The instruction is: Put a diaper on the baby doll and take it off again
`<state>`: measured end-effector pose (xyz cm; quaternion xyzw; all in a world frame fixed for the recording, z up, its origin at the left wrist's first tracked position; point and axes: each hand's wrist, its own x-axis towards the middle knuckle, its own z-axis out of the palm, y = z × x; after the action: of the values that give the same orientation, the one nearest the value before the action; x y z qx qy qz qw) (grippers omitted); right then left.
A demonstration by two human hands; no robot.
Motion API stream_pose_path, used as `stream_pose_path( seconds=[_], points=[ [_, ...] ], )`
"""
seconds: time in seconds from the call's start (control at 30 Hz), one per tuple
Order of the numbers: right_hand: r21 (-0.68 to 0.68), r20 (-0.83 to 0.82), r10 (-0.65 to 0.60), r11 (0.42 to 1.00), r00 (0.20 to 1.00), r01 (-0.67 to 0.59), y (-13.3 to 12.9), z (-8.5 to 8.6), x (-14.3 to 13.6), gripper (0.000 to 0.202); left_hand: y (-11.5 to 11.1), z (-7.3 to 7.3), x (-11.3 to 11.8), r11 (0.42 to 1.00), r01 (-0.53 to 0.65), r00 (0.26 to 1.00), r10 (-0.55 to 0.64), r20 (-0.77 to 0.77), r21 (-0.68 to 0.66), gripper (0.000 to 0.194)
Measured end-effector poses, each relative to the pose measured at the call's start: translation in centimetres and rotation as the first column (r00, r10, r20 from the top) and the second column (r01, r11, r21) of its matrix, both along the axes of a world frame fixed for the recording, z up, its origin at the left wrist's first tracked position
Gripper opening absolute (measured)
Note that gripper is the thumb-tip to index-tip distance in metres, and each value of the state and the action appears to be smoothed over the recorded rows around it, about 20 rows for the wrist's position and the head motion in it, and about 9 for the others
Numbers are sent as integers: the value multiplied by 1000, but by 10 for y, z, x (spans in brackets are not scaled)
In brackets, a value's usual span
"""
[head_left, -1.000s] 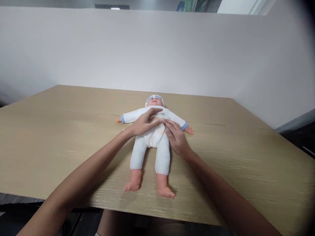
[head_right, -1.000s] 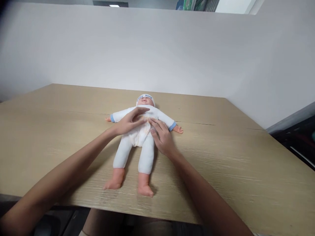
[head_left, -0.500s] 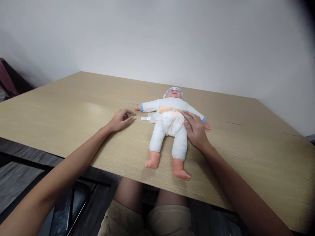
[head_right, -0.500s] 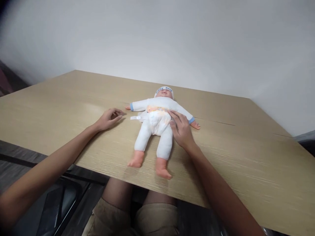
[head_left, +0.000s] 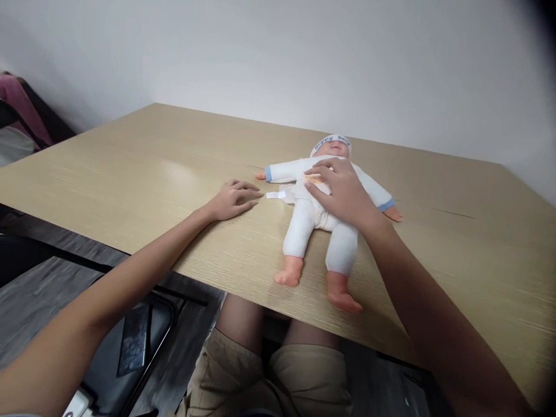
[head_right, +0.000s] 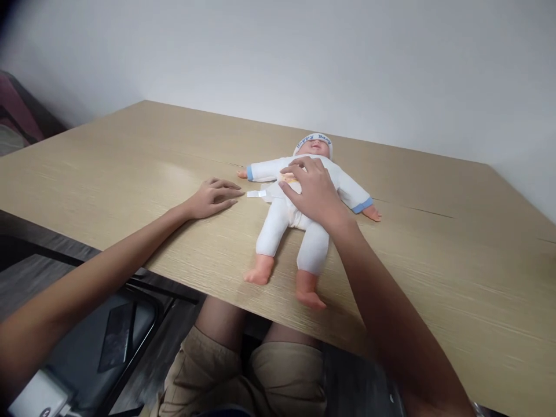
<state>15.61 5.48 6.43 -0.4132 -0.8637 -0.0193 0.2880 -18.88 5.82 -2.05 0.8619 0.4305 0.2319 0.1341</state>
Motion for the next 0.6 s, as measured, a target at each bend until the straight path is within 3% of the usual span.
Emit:
stream_pose_path(
  seconds=[0.2,0.43,0.6],
  points=[
    [-35,7,-44,998,999,44,14,-20,4,43,-2,3,5,1000,-1,999,1,-34,-3,53],
    [63,-8,-98,993,995,98,10,-11,2,42,7,1,10,999,-23,1000,23,16,-44,59],
    [69,-35,-137,988,990,139,16,-7,9,33,18,11,35,962,-117,982,148,114,-246,58]
  ],
)
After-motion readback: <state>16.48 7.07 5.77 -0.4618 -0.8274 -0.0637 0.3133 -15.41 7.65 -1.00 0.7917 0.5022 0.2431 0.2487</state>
